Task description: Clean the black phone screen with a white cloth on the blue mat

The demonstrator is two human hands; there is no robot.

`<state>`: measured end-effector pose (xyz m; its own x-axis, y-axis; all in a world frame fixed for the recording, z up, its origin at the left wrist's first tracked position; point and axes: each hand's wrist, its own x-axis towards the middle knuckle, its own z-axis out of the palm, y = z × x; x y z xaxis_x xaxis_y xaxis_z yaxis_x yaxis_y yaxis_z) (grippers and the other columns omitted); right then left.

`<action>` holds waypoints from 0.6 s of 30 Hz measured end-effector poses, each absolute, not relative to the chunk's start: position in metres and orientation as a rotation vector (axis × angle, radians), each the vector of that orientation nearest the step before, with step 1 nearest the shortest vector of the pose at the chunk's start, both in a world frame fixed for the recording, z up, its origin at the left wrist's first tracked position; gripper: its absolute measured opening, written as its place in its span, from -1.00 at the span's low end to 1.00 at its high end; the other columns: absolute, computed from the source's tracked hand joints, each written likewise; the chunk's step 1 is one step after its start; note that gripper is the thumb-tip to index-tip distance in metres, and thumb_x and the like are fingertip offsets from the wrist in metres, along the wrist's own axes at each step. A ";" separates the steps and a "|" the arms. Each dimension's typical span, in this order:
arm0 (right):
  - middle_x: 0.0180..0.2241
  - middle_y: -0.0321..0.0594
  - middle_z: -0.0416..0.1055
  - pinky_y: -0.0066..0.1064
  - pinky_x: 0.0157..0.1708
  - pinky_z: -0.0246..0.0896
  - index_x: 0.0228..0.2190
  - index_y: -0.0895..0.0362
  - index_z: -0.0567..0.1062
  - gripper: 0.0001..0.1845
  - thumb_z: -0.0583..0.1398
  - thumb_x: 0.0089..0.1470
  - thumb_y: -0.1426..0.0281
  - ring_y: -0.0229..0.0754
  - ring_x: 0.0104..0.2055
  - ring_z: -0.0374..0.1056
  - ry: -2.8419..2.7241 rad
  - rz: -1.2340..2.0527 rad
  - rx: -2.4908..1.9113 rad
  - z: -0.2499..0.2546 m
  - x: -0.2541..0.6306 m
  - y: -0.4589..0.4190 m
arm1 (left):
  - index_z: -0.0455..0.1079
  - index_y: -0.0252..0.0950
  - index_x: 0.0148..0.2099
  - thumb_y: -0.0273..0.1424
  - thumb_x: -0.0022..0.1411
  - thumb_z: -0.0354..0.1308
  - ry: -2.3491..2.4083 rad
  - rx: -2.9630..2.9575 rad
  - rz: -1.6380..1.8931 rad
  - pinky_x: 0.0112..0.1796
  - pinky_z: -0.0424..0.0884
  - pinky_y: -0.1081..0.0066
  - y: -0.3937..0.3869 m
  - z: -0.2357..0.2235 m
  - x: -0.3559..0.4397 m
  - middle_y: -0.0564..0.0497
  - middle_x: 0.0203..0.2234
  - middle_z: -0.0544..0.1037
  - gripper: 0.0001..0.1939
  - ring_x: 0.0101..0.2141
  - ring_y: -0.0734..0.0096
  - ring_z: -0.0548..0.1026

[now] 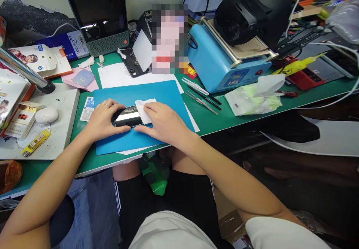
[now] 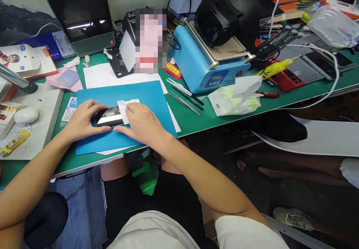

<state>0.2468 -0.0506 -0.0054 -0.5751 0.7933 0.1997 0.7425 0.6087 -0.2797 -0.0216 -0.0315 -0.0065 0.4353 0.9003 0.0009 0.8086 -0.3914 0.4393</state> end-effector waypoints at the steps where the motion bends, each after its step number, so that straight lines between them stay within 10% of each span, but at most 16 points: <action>1: 0.02 0.22 0.59 0.05 0.15 0.49 -0.07 0.31 0.61 -0.34 0.36 0.27 -0.09 0.23 0.08 0.55 -2.532 0.243 -1.255 -0.004 0.245 -0.050 | 0.52 -0.16 0.27 0.27 0.13 0.33 1.456 2.314 0.335 0.02 0.45 -0.05 -0.032 -0.006 -0.022 -0.16 0.01 0.50 -0.17 -0.02 -0.10 0.49; 12: -0.03 0.28 0.55 0.03 0.10 0.53 0.11 0.47 0.52 -0.20 0.32 0.30 -0.06 0.25 0.03 0.51 -2.507 0.060 -1.317 -0.007 0.236 -0.104 | 0.53 -0.19 0.27 0.35 0.14 0.28 1.440 2.322 0.335 0.03 0.46 -0.10 -0.033 -0.005 -0.022 -0.19 0.04 0.51 -0.11 -0.01 -0.13 0.50; 18: 0.16 0.32 0.52 0.09 0.14 0.49 0.25 0.38 0.46 -0.29 0.18 0.44 0.00 0.26 0.18 0.48 -2.453 0.163 -1.301 -0.013 0.235 -0.097 | 0.51 -0.23 0.25 0.39 0.41 -0.53 1.402 2.141 0.631 0.10 0.42 -0.08 -0.036 -0.009 -0.024 -0.20 -0.05 0.56 0.07 0.01 -0.07 0.52</action>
